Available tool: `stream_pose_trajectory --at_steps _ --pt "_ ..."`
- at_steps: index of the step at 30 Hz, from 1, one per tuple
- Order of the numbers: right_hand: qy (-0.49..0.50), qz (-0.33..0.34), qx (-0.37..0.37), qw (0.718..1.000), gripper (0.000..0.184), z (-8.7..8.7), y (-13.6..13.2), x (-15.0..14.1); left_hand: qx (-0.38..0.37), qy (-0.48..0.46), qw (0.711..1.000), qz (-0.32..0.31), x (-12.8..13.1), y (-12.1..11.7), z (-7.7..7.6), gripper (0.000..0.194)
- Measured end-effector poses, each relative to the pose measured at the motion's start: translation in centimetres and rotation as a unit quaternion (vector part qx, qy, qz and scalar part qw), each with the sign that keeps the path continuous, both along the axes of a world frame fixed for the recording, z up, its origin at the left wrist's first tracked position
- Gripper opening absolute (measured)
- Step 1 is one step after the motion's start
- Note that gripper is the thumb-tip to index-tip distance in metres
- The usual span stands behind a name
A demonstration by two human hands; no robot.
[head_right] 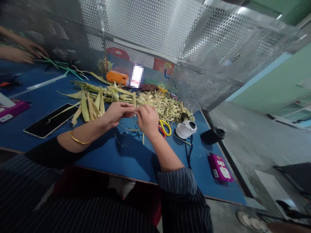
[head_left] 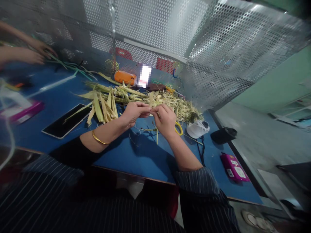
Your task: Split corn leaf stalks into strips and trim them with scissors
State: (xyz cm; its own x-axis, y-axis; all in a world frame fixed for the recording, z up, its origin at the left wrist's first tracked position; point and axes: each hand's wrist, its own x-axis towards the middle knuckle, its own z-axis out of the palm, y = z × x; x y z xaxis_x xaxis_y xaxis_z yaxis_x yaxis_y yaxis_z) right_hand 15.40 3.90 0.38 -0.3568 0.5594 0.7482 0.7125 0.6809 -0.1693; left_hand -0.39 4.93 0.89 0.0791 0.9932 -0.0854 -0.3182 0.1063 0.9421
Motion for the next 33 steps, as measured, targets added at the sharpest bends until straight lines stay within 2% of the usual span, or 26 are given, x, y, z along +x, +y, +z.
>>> stream_pose_trajectory --at_steps 5,10,16,19,21,23,26,30,33 --pt "0.057 -0.016 -0.080 0.995 0.017 0.8 -0.2 -0.3 0.032 0.017 0.999 0.003 0.2 -0.2 -0.1 0.013" --pt "0.121 -0.009 -0.133 0.984 0.014 0.8 0.0 -0.2 0.049 0.027 0.998 -0.005 0.1 -0.1 -0.1 0.015" --pt "0.204 0.023 -0.209 0.956 0.010 0.7 0.2 -0.1 0.081 0.037 0.996 -0.020 0.2 0.2 -0.6 0.021" --pt "0.254 0.050 -0.242 0.935 0.011 0.5 0.4 0.0 0.066 0.017 0.997 -0.039 0.0 0.2 -0.5 0.020" --pt "0.280 0.064 -0.259 0.922 0.013 0.2 0.7 0.2 0.028 -0.010 0.998 -0.058 -0.1 0.2 -0.4 0.020" --pt "0.283 0.081 -0.254 0.921 0.014 0.1 0.9 0.4 -0.019 -0.039 0.996 -0.080 -0.3 0.3 -0.3 0.018" --pt "0.252 0.097 -0.208 0.940 0.014 0.1 1.0 0.5 -0.063 -0.072 0.990 -0.103 -0.3 0.3 -0.4 0.013" --pt "0.211 0.081 -0.138 0.964 0.013 0.3 0.5 0.2 -0.048 -0.067 0.993 -0.081 -0.1 0.1 -0.3 0.010" --pt "0.206 0.072 -0.119 0.969 0.012 0.4 0.4 0.1 -0.017 -0.045 0.997 -0.058 -0.1 0.0 -0.1 0.011"
